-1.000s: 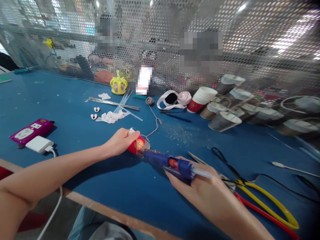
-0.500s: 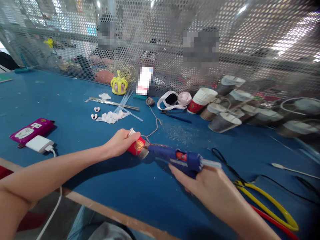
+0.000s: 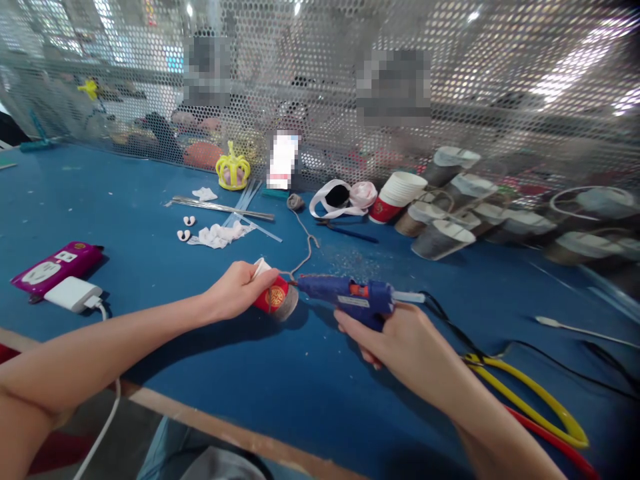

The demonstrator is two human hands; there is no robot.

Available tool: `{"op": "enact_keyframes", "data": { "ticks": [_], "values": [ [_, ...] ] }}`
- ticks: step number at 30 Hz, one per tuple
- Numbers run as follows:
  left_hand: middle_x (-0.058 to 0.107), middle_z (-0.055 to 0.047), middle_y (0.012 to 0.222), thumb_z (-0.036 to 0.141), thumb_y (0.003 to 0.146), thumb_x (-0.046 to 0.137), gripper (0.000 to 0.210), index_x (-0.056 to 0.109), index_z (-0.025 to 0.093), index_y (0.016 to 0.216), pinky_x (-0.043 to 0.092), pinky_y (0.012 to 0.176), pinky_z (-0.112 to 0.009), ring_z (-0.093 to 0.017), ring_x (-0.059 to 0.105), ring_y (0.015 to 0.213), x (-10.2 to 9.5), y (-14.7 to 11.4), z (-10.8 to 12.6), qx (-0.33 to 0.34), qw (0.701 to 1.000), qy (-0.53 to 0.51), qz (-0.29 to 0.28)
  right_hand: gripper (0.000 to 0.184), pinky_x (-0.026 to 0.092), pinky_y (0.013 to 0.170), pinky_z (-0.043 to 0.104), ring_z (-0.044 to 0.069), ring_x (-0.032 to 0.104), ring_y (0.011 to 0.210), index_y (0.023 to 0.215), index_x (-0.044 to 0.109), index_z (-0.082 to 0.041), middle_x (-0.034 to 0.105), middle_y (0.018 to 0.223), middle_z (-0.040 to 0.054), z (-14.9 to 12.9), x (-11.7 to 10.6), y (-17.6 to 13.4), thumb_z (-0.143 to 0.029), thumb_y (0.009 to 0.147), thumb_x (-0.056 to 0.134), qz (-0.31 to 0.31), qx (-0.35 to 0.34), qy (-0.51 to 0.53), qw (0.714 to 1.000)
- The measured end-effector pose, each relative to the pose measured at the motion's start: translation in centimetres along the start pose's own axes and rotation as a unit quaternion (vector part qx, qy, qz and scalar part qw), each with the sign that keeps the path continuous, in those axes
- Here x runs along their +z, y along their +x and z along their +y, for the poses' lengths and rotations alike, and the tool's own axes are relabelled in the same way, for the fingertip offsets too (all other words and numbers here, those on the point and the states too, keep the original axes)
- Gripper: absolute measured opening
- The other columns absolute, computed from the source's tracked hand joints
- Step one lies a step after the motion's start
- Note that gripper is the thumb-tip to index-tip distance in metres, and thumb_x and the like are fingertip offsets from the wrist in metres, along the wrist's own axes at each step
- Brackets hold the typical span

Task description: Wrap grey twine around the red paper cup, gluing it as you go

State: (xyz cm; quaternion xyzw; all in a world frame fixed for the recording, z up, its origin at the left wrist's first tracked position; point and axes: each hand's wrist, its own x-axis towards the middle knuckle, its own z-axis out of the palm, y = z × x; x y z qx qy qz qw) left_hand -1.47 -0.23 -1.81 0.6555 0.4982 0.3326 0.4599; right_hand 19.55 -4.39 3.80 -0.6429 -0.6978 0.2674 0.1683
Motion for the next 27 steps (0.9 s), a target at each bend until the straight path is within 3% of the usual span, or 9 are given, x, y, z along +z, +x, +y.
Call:
{"op": "enact_keyframes", "data": {
  "ticks": [6, 10, 15, 27],
  "values": [
    [0.052, -0.001, 0.05, 0.045, 0.078, 0.042, 0.042, 0.061, 0.011, 0.064, 0.029, 0.043, -0.02, -0.011, 0.044, 0.048, 0.1, 0.3, 0.0, -0.023, 0.999, -0.022, 0.015, 0.025, 0.038, 0.033, 0.022, 0.012, 0.046, 0.031, 0.053, 0.048, -0.022, 0.048, 0.037, -0.0039, -0.2, 0.1, -0.7, -0.032, 0.075, 0.049, 0.042, -0.077, -0.012, 0.996],
    [0.053, -0.002, 0.048, 0.047, 0.077, 0.043, 0.043, 0.059, 0.011, 0.061, 0.029, 0.042, -0.021, -0.011, 0.045, 0.045, 0.1, 0.5, -0.1, -0.054, 0.997, -0.042, 0.023, 0.017, 0.041, 0.042, 0.022, 0.012, 0.05, 0.044, 0.059, 0.051, -0.021, 0.056, 0.051, -0.0019, 0.2, 0.6, -1.1, -0.022, 0.075, 0.047, 0.085, -0.164, -0.052, 0.981],
    [0.055, -0.003, 0.047, 0.047, 0.076, 0.043, 0.042, 0.059, 0.011, 0.061, 0.029, 0.042, -0.022, -0.012, 0.049, 0.045, 0.1, 0.5, 0.0, -0.088, 0.993, -0.074, 0.025, 0.013, 0.041, 0.048, 0.022, 0.012, 0.052, 0.05, 0.066, 0.053, -0.021, 0.058, 0.059, -0.0013, 0.6, 1.1, -1.5, -0.021, 0.078, 0.047, 0.09, -0.219, -0.081, 0.968],
    [0.059, -0.006, 0.053, 0.045, 0.077, 0.044, 0.04, 0.057, 0.012, 0.061, 0.031, 0.041, -0.021, -0.013, 0.051, 0.046, 0.2, 0.7, -0.1, -0.098, 0.989, -0.108, 0.024, 0.015, 0.038, 0.043, 0.021, 0.01, 0.048, 0.045, 0.062, 0.05, -0.022, 0.056, 0.055, -0.0017, 0.2, 1.3, -2.1, -0.019, 0.075, 0.046, 0.055, -0.232, -0.098, 0.966]
  ]
}}
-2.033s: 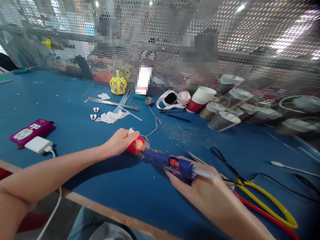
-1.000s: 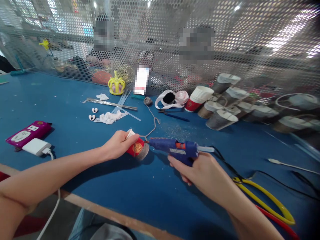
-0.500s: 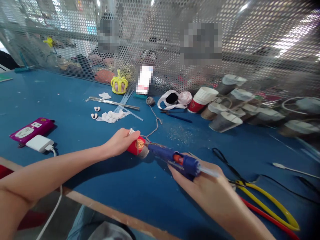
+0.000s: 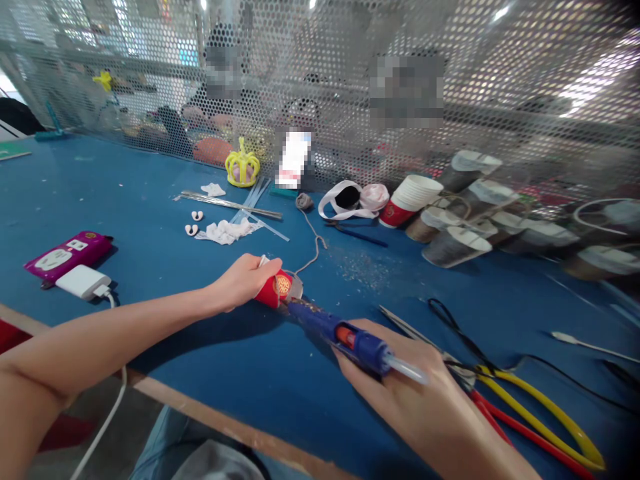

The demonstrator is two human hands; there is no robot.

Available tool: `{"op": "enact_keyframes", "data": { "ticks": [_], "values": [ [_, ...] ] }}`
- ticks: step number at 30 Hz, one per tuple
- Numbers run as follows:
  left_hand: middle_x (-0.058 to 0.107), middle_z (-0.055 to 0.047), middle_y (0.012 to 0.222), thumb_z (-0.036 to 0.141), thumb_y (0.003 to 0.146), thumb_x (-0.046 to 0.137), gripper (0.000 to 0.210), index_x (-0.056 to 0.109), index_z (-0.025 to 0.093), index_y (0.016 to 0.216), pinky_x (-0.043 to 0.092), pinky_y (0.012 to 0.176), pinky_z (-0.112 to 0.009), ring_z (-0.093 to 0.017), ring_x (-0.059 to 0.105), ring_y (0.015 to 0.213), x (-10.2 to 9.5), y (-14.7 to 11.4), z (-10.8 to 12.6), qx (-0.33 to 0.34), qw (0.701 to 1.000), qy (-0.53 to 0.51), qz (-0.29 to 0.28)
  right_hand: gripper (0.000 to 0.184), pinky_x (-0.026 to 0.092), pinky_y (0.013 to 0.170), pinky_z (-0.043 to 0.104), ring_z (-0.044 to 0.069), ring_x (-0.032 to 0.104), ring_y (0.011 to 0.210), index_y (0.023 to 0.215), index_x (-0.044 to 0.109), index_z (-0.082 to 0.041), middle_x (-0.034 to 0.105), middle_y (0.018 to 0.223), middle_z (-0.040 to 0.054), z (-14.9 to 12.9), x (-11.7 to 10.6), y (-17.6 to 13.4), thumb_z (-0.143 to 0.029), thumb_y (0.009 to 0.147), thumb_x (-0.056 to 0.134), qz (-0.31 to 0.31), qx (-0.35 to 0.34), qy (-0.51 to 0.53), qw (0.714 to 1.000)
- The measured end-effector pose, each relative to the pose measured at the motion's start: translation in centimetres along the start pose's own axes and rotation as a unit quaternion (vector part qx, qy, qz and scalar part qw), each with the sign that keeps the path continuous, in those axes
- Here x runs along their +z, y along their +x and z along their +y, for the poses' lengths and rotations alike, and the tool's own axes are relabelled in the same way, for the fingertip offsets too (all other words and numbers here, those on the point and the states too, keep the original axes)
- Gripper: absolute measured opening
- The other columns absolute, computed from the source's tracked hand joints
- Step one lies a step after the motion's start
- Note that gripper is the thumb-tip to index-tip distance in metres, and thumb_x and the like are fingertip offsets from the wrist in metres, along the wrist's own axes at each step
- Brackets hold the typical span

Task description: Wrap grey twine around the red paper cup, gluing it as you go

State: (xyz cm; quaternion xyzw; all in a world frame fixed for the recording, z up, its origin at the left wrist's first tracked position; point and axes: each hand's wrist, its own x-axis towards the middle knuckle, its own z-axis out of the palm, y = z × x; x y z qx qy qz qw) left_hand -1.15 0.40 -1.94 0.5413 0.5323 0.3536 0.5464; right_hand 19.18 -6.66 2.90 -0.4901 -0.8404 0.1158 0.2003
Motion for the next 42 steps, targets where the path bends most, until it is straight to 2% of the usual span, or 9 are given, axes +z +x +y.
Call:
{"op": "enact_keyframes", "data": {
  "ticks": [5, 10, 15, 20, 28, 32, 37, 42],
  "values": [
    [0.059, -0.005, 0.054, 0.047, 0.078, 0.043, 0.043, 0.059, 0.01, 0.064, 0.032, 0.043, -0.021, -0.012, 0.051, 0.048, 0.0, -0.2, 0.1, 0.035, 0.999, -0.001, 0.001, 0.02, 0.04, 0.042, 0.022, 0.012, 0.05, 0.045, 0.059, 0.051, -0.022, 0.055, 0.052, -0.0013, 0.4, -0.4, 0.4, -0.026, 0.077, 0.044, 0.015, 0.037, 0.014, 0.999],
    [0.057, -0.004, 0.055, 0.05, 0.079, 0.04, 0.047, 0.062, 0.009, 0.07, 0.032, 0.044, -0.02, -0.011, 0.048, 0.049, 0.0, -0.5, 0.1, 0.097, 0.995, 0.007, -0.004, 0.021, 0.034, 0.036, 0.025, 0.014, 0.045, 0.036, 0.064, 0.062, -0.023, 0.046, 0.037, -0.0029, 1.0, -1.3, 0.8, -0.035, 0.073, 0.047, 0.025, 0.048, -0.017, 0.998],
    [0.049, 0.001, 0.054, 0.05, 0.08, 0.038, 0.046, 0.06, 0.011, 0.072, 0.028, 0.045, -0.02, -0.008, 0.039, 0.049, 0.0, -1.1, 0.1, 0.132, 0.991, 0.028, -0.012, 0.03, 0.036, 0.03, 0.023, 0.012, 0.045, 0.028, 0.054, 0.056, -0.023, 0.048, 0.033, -0.0028, 1.1, -1.4, 0.9, -0.039, 0.077, 0.044, 0.044, 0.113, 0.029, 0.992],
    [0.032, 0.004, 0.05, 0.049, 0.081, 0.036, 0.045, 0.047, 0.014, 0.055, 0.02, 0.043, -0.021, -0.007, 0.027, 0.047, -0.2, -1.5, 0.2, 0.167, 0.983, 0.079, -0.009, 0.028, 0.044, 0.032, 0.024, 0.016, 0.054, 0.033, 0.05, 0.05, -0.024, 0.054, 0.035, -0.0013, 0.8, -1.8, 1.2, -0.042, 0.072, 0.051, 0.0, 0.195, 0.094, 0.976],
    [0.023, 0.004, 0.05, 0.045, 0.083, 0.033, 0.044, 0.031, 0.017, 0.048, 0.016, 0.044, -0.023, -0.007, 0.02, 0.048, -0.3, -1.8, 0.5, 0.211, 0.967, 0.145, -0.007, 0.033, 0.045, 0.035, 0.024, 0.017, 0.056, 0.035, 0.045, 0.045, -0.024, 0.056, 0.036, -0.0005, 0.8, -1.7, 1.4, -0.044, 0.071, 0.052, 0.007, 0.205, 0.095, 0.974],
    [0.024, 0.004, 0.05, 0.044, 0.083, 0.033, 0.044, 0.032, 0.016, 0.048, 0.016, 0.044, -0.023, -0.007, 0.021, 0.048, -0.3, -1.8, 0.4, 0.206, 0.967, 0.147, -0.011, 0.032, 0.046, 0.037, 0.025, 0.016, 0.056, 0.035, 0.048, 0.047, -0.024, 0.055, 0.036, -0.0012, 0.6, -1.8, 1.2, -0.044, 0.072, 0.05, 0.002, 0.2, 0.092, 0.975],
    [0.035, 0.003, 0.052, 0.048, 0.082, 0.036, 0.043, 0.047, 0.013, 0.058, 0.021, 0.044, -0.02, -0.007, 0.027, 0.049, -0.2, -1.3, 0.1, 0.162, 0.984, 0.066, -0.022, 0.03, 0.044, 0.037, 0.024, 0.015, 0.054, 0.035, 0.049, 0.048, -0.023, 0.053, 0.036, -0.0022, 0.4, -2.1, 1.0, -0.042, 0.071, 0.051, -0.008, 0.197, 0.088, 0.976],
    [0.039, 0.002, 0.054, 0.049, 0.08, 0.04, 0.042, 0.052, 0.011, 0.064, 0.024, 0.045, -0.019, -0.007, 0.03, 0.05, -0.2, -1.1, 0.1, 0.16, 0.987, 0.019, -0.002, 0.033, 0.042, 0.041, 0.023, 0.011, 0.048, 0.034, 0.05, 0.051, -0.021, 0.048, 0.034, -0.0041, 1.1, -2.3, 1.3, -0.046, 0.072, 0.053, -0.025, 0.224, 0.167, 0.96]
  ]
}}
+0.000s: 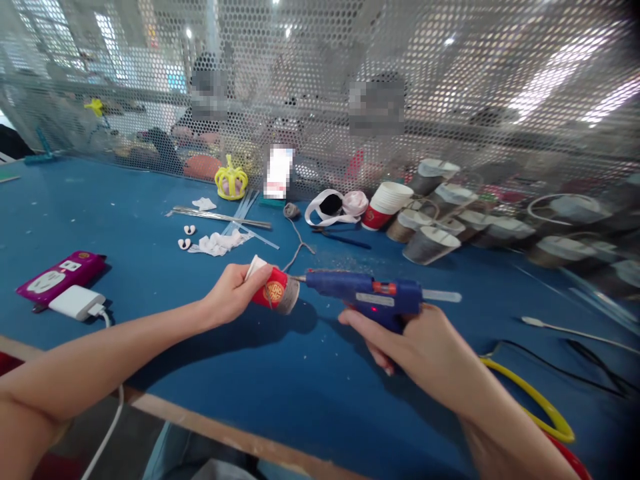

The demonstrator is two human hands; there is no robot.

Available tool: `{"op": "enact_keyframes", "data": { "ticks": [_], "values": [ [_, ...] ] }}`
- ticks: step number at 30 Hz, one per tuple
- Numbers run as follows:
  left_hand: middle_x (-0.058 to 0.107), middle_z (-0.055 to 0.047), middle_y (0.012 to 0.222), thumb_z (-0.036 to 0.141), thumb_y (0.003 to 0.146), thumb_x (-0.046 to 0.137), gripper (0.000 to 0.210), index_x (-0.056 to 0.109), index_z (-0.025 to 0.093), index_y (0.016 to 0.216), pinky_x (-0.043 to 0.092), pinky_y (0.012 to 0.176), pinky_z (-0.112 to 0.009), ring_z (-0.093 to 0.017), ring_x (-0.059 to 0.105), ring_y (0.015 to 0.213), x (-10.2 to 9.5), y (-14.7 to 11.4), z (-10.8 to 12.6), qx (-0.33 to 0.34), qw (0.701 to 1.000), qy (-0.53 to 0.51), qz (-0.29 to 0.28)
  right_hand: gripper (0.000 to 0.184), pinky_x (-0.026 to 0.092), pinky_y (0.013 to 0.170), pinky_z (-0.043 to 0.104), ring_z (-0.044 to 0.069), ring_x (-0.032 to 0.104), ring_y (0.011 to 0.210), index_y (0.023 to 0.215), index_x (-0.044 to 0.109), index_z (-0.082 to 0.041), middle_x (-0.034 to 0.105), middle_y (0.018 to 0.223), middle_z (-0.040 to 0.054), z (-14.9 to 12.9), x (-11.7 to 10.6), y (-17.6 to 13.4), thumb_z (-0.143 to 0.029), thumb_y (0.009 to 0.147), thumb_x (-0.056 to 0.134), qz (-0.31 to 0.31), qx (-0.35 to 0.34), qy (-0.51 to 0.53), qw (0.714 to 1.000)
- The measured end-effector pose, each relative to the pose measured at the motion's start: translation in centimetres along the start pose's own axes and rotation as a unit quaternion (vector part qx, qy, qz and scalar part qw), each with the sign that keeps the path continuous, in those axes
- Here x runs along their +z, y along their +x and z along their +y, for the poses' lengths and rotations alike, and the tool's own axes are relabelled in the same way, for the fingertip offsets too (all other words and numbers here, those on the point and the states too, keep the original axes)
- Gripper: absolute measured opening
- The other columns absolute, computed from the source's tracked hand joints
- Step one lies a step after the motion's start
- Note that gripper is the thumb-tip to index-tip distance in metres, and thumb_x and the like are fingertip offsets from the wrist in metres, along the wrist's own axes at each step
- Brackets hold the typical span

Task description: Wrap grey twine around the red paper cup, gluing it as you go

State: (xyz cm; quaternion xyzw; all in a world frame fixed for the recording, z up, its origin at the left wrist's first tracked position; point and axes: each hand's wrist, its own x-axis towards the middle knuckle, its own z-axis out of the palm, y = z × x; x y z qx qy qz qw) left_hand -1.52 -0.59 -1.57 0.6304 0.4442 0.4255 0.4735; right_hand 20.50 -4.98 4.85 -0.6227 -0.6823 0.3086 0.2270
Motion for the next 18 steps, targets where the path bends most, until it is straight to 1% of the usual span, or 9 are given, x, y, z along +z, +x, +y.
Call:
{"op": "enact_keyframes", "data": {
  "ticks": [3, 5, 7, 10, 12, 14, 16, 18],
  "values": [
    [0.037, 0.003, 0.053, 0.048, 0.08, 0.04, 0.043, 0.05, 0.011, 0.062, 0.024, 0.045, -0.019, -0.007, 0.029, 0.05, -0.1, 0.0, 0.1, 0.014, 1.0, 0.008, 0.014, 0.026, 0.039, 0.04, 0.021, 0.008, 0.041, 0.032, 0.064, 0.056, -0.019, 0.044, 0.033, -0.0072, 0.3, -0.2, 0.7, -0.043, 0.072, 0.056, -0.012, -0.005, 0.101, 0.995],
    [0.036, 0.003, 0.052, 0.047, 0.08, 0.039, 0.042, 0.049, 0.011, 0.061, 0.024, 0.045, -0.019, -0.007, 0.028, 0.049, -0.1, 0.0, 0.1, 0.027, 0.999, 0.011, 0.016, 0.024, 0.037, 0.04, 0.02, 0.007, 0.04, 0.033, 0.062, 0.056, -0.018, 0.045, 0.035, -0.007, 0.6, -0.3, 1.2, -0.04, 0.071, 0.059, -0.002, -0.001, 0.164, 0.987],
    [0.035, 0.003, 0.052, 0.047, 0.08, 0.039, 0.042, 0.048, 0.012, 0.059, 0.025, 0.045, -0.019, -0.007, 0.028, 0.049, -0.1, 0.0, 0.1, 0.042, 0.999, 0.013, 0.014, 0.025, 0.038, 0.042, 0.019, 0.007, 0.044, 0.04, 0.058, 0.056, -0.017, 0.051, 0.043, -0.0043, 1.0, -0.5, 1.8, -0.039, 0.067, 0.064, 0.028, 0.012, 0.225, 0.974],
    [0.033, 0.004, 0.05, 0.046, 0.081, 0.037, 0.043, 0.044, 0.013, 0.056, 0.024, 0.044, -0.019, -0.006, 0.026, 0.048, -0.2, 0.0, 0.1, 0.058, 0.998, 0.02, 0.012, 0.027, 0.041, 0.047, 0.019, 0.008, 0.05, 0.051, 0.067, 0.061, -0.016, 0.06, 0.062, -0.0003, 1.8, -0.9, 2.8, -0.039, 0.058, 0.071, 0.049, 0.041, 0.291, 0.955],
    [0.031, 0.004, 0.05, 0.045, 0.082, 0.037, 0.042, 0.042, 0.013, 0.054, 0.023, 0.043, -0.019, -0.006, 0.024, 0.047, -0.1, 0.0, 0.2, 0.066, 0.997, 0.024, 0.014, 0.03, 0.041, 0.046, 0.02, 0.008, 0.05, 0.052, 0.067, 0.06, -0.015, 0.059, 0.065, 0.001, 2.4, -1.1, 3.8, -0.041, 0.057, 0.071, 0.044, 0.057, 0.295, 0.953],
    [0.03, 0.005, 0.049, 0.045, 0.082, 0.037, 0.042, 0.04, 0.014, 0.053, 0.022, 0.042, -0.019, -0.006, 0.023, 0.047, -0.1, 0.0, 0.1, 0.07, 0.997, 0.026, 0.016, 0.03, 0.039, 0.042, 0.021, 0.008, 0.047, 0.048, 0.065, 0.059, -0.015, 0.056, 0.06, 0.0002, 2.9, -1.3, 4.9, -0.041, 0.057, 0.071, 0.046, 0.065, 0.282, 0.956],
    [0.03, 0.004, 0.05, 0.045, 0.082, 0.037, 0.042, 0.04, 0.014, 0.054, 0.021, 0.042, -0.019, -0.006, 0.024, 0.047, -0.2, 0.0, 0.1, 0.07, 0.997, 0.028, 0.017, 0.026, 0.037, 0.039, 0.022, 0.008, 0.044, 0.043, 0.064, 0.057, -0.016, 0.052, 0.054, -0.002, 3.6, -1.4, 6.1, -0.037, 0.056, 0.071, 0.061, 0.072, 0.261, 0.961],
    [0.031, 0.004, 0.05, 0.046, 0.082, 0.037, 0.042, 0.04, 0.014, 0.054, 0.021, 0.042, -0.019, -0.006, 0.024, 0.047, -0.2, 0.1, -0.1, 0.071, 0.997, 0.029, 0.02, 0.02, 0.039, 0.041, 0.022, 0.008, 0.044, 0.042, 0.063, 0.055, -0.017, 0.052, 0.054, -0.0019, 4.3, -1.6, 7.3, -0.031, 0.061, 0.068, 0.088, 0.081, 0.23, 0.966]
  ]
}}
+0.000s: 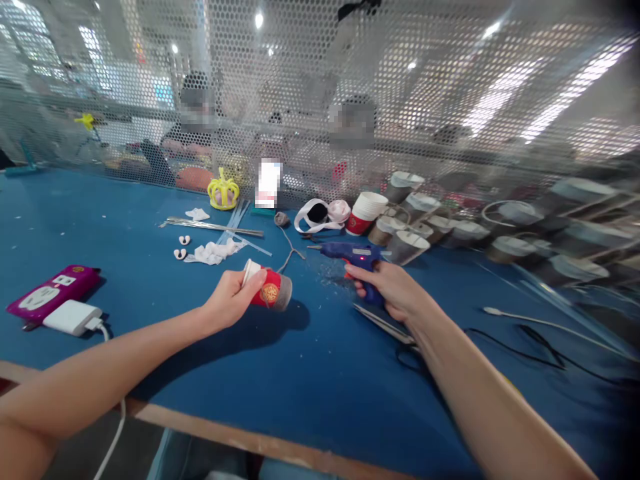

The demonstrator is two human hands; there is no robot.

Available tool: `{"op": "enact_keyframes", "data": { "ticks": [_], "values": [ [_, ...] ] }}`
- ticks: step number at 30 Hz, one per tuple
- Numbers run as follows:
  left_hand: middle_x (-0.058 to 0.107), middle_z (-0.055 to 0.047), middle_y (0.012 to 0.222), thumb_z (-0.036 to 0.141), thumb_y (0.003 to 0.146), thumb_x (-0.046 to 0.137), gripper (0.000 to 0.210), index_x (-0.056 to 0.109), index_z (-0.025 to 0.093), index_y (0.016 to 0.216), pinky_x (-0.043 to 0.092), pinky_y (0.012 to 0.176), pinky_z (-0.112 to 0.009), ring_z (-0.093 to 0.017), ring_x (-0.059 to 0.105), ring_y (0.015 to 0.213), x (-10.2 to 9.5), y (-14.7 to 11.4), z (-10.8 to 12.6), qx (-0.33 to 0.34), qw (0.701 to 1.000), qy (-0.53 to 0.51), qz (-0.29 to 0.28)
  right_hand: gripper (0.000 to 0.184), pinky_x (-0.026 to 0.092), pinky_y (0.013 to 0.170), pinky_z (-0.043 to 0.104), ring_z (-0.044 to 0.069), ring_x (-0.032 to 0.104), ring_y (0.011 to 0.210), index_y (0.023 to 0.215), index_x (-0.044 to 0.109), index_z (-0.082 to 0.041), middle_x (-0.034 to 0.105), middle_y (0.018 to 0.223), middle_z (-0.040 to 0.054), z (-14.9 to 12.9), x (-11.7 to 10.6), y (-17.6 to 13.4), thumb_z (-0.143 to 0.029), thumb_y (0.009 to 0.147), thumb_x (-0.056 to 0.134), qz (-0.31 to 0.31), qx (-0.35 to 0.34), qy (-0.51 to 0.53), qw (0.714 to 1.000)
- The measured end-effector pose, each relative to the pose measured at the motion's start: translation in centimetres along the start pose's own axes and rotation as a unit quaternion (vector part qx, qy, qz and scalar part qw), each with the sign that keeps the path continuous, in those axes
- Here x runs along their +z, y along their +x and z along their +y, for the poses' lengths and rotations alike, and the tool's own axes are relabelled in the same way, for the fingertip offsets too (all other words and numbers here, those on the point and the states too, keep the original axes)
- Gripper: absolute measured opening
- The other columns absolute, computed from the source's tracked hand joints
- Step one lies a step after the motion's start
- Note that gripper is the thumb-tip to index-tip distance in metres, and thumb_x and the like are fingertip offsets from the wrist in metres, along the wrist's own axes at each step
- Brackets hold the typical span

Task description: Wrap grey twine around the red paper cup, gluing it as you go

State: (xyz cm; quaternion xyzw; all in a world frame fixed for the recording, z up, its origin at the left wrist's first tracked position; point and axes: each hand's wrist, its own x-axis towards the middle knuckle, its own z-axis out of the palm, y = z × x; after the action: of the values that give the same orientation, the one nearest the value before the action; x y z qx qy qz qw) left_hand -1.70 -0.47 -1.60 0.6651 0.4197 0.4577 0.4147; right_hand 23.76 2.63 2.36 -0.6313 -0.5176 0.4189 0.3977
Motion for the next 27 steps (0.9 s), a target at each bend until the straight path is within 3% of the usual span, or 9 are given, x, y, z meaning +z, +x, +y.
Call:
{"op": "enact_keyframes", "data": {
  "ticks": [4, 10, 15, 17, 21, 24, 27],
  "values": [
    [0.029, 0.004, 0.048, 0.048, 0.081, 0.038, 0.044, 0.038, 0.015, 0.052, 0.02, 0.041, -0.02, -0.006, 0.023, 0.046, -0.1, 0.1, -0.2, -0.002, 1.0, 0.001, 0.005, 0.021, 0.042, 0.048, 0.026, 0.011, 0.049, 0.047, 0.054, 0.053, -0.017, 0.055, 0.054, 0.0022, 1.2, -0.6, 2.2, -0.028, 0.072, 0.057, 0.06, -0.003, -0.107, 0.992],
    [0.027, 0.004, 0.048, 0.047, 0.081, 0.039, 0.044, 0.033, 0.016, 0.05, 0.018, 0.041, -0.021, -0.006, 0.022, 0.046, -0.1, 0.1, -0.2, 0.016, 1.0, 0.005, -0.003, 0.036, 0.04, 0.06, 0.035, 0.029, 0.058, 0.07, 0.039, 0.041, -0.022, 0.051, 0.046, 0.0059, 2.2, -1.0, 3.6, -0.031, 0.068, 0.06, 0.139, -0.014, -0.287, 0.948],
    [0.024, 0.004, 0.047, 0.043, 0.084, 0.035, 0.046, 0.027, 0.017, 0.048, 0.017, 0.042, -0.022, -0.006, 0.021, 0.045, -0.2, 0.0, -0.5, 0.044, 0.998, 0.048, -0.018, 0.019, 0.036, 0.076, 0.045, 0.039, 0.051, 0.098, 0.058, 0.058, -0.016, 0.063, 0.076, 0.019, 0.8, 0.3, 1.6, -0.028, 0.073, 0.055, 0.136, -0.048, -0.343, 0.928],
    [0.023, 0.004, 0.047, 0.042, 0.085, 0.035, 0.046, 0.025, 0.017, 0.047, 0.016, 0.042, -0.023, -0.006, 0.02, 0.045, -0.2, -0.1, -0.5, 0.057, 0.996, 0.064, -0.023, 0.026, 0.037, 0.079, 0.043, 0.035, 0.052, 0.098, 0.066, 0.063, -0.014, 0.065, 0.085, 0.0181, -0.3, 1.5, 0.2, -0.032, 0.078, 0.049, 0.08, -0.076, -0.332, 0.937],
    [0.029, 0.004, 0.047, 0.03, 0.087, 0.034, 0.04, 0.033, 0.015, 0.049, 0.022, 0.043, -0.021, -0.006, 0.025, 0.045, -0.2, -0.5, 0.1, 0.156, 0.982, 0.095, -0.047, 0.053, 0.045, 0.074, 0.029, 0.019, 0.061, 0.083, 0.08, 0.07, -0.019, 0.069, 0.086, 0.0051, -1.8, 4.8, -2.4, -0.051, 0.086, 0.029, -0.12, -0.11, -0.252, 0.954],
    [0.039, 0.002, 0.051, 0.021, 0.085, 0.037, 0.032, 0.041, 0.014, 0.054, 0.027, 0.048, -0.021, -0.007, 0.032, 0.048, -0.2, -0.9, 0.8, 0.268, 0.951, 0.127, -0.085, 0.061, 0.042, 0.085, 0.031, 0.017, 0.06, 0.088, 0.092, 0.069, -0.017, 0.069, 0.092, 0.0056, -2.1, 6.8, -3.5, -0.056, 0.085, 0.022, -0.273, -0.103, -0.096, 0.952],
    [0.042, 0.002, 0.052, 0.018, 0.083, 0.037, 0.029, 0.043, 0.014, 0.055, 0.029, 0.049, -0.021, -0.008, 0.035, 0.05, -0.1, -1.1, 1.2, 0.305, 0.933, 0.152, -0.117, 0.059, 0.039, 0.09, 0.036, 0.018, 0.058, 0.094, 0.104, 0.063, -0.018, 0.066, 0.101, 0.0072, -2.0, 7.6, -4.0, -0.058, 0.084, 0.025, -0.34, -0.079, 0.06, 0.935]
  ]
}}
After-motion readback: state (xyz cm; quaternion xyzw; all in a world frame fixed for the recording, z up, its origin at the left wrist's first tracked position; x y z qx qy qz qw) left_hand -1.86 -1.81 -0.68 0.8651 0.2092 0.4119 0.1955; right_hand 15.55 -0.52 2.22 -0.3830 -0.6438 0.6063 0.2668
